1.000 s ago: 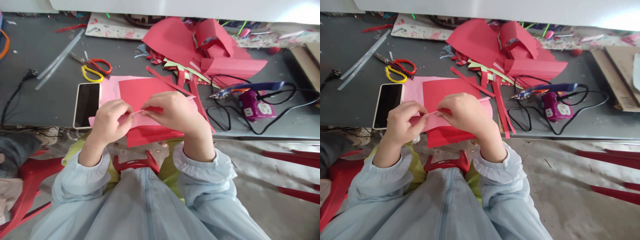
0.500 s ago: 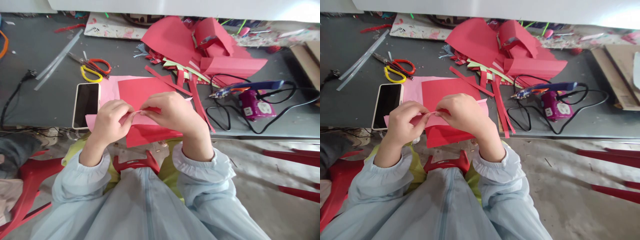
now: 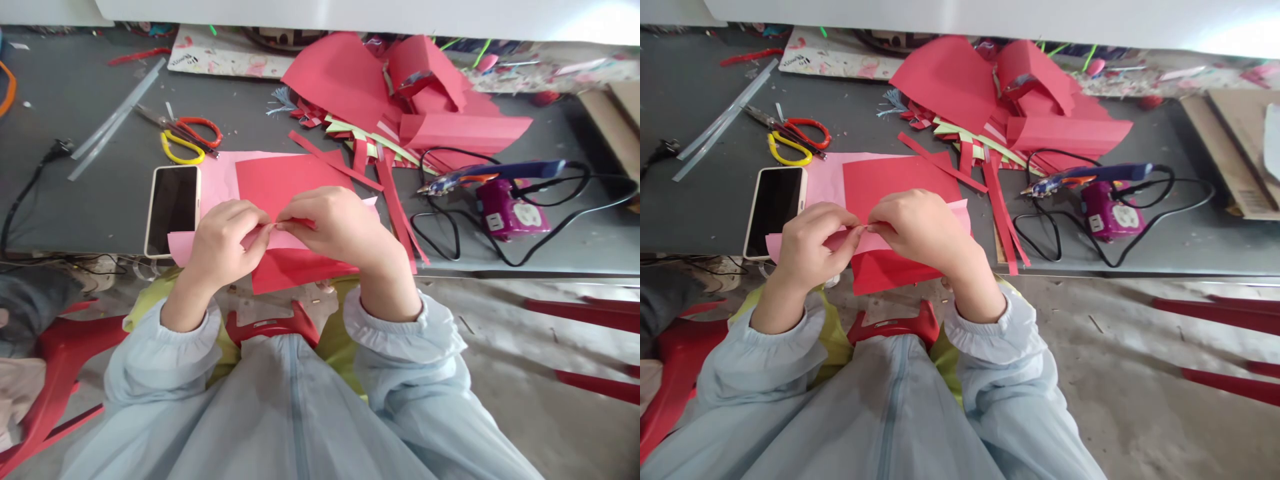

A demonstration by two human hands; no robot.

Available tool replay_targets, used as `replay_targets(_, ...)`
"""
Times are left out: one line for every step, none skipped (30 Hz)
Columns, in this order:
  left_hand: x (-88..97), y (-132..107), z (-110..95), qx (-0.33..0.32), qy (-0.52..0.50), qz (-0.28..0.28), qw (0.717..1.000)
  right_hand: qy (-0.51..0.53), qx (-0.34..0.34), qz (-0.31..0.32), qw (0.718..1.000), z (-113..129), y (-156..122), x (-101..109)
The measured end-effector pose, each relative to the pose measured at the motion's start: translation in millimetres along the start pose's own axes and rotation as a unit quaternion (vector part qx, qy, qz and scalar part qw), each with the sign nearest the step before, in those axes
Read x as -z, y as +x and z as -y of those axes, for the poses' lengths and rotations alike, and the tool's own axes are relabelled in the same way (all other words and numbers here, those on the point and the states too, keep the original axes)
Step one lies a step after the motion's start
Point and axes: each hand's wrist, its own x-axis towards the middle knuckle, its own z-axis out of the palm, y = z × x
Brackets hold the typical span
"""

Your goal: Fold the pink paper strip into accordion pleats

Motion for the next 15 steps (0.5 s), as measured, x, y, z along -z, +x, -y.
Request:
replay_targets(0.3, 0.3, -0.2, -0.004, -0.002, -0.001, 1.0, 0.004, 0.0, 0.006, 1.0, 0.1, 0.2, -0.2)
replay_targets(0.7, 0.6, -0.4, -0.008, -0.004, -0.002, 1.0, 0.01, -0.001, 0.012, 1.0, 0.2, 0.5, -0.4)
replay_targets(1.0, 0.9, -0.7, -0.012, -0.007, -0.002, 1.0, 0.016, -0.004, 0.017, 1.0, 0.4, 0.8, -0.6)
replay_targets(1.3, 1.1, -0.8, -0.014, -0.009, -0.002, 1.0, 0.02, -0.006, 0.02, 1.0, 0.7, 1.0, -0.7)
replay_targets(1.4, 1.2, -1.0, -0.015, -0.011, -0.001, 1.0, 0.023, -0.008, 0.023, 0.999, 0.9, 1.2, -0.9)
replay_targets(1.6, 1.3, -1.0, -0.014, -0.011, 0.001, 1.0, 0.025, -0.009, 0.025, 0.999, 1.1, 1.4, -0.9)
replay_targets(1.7, 1.2, -0.9, -0.012, -0.011, 0.005, 1.0, 0.025, -0.008, 0.025, 0.999, 1.2, 1.4, -0.8)
replay_targets(1.8, 1.1, -0.8, -0.01, -0.01, 0.009, 1.0, 0.025, -0.008, 0.026, 0.999, 1.1, 1.2, -0.3)
replay_targets(1.9, 1.0, -0.5, -0.009, -0.009, 0.013, 1.0, 0.024, -0.009, 0.028, 0.999, 0.7, 0.9, 0.5)
replay_targets(2.2, 0.8, -0.1, -0.007, -0.009, 0.017, 1.0, 0.023, -0.011, 0.03, 0.999, 0.1, 0.4, 1.6)
replay_targets(2.5, 0.7, 0.3, -0.004, -0.01, 0.02, 1.0, 0.021, -0.014, 0.03, 0.999, -0.7, -0.3, 3.1)
replay_targets(3.0, 0.6, 0.7, 0.0, -0.011, 0.023, 1.0, 0.018, -0.018, 0.03, 0.999, -1.8, -1.2, 4.8)
replay_targets(3.5, 0.6, 1.0, 0.005, -0.013, 0.024, 1.0, 0.016, -0.022, 0.027, 0.999, -3.0, -2.1, 6.6)
replay_targets(4.1, 0.7, 1.2, 0.011, -0.015, 0.025, 1.0, 0.015, -0.024, 0.023, 0.999, -4.3, -3.1, 8.3)
replay_targets(4.7, 0.8, 1.4, 0.015, -0.017, 0.025, 0.999, 0.014, -0.025, 0.019, 0.999, -5.4, -4.1, 9.8)
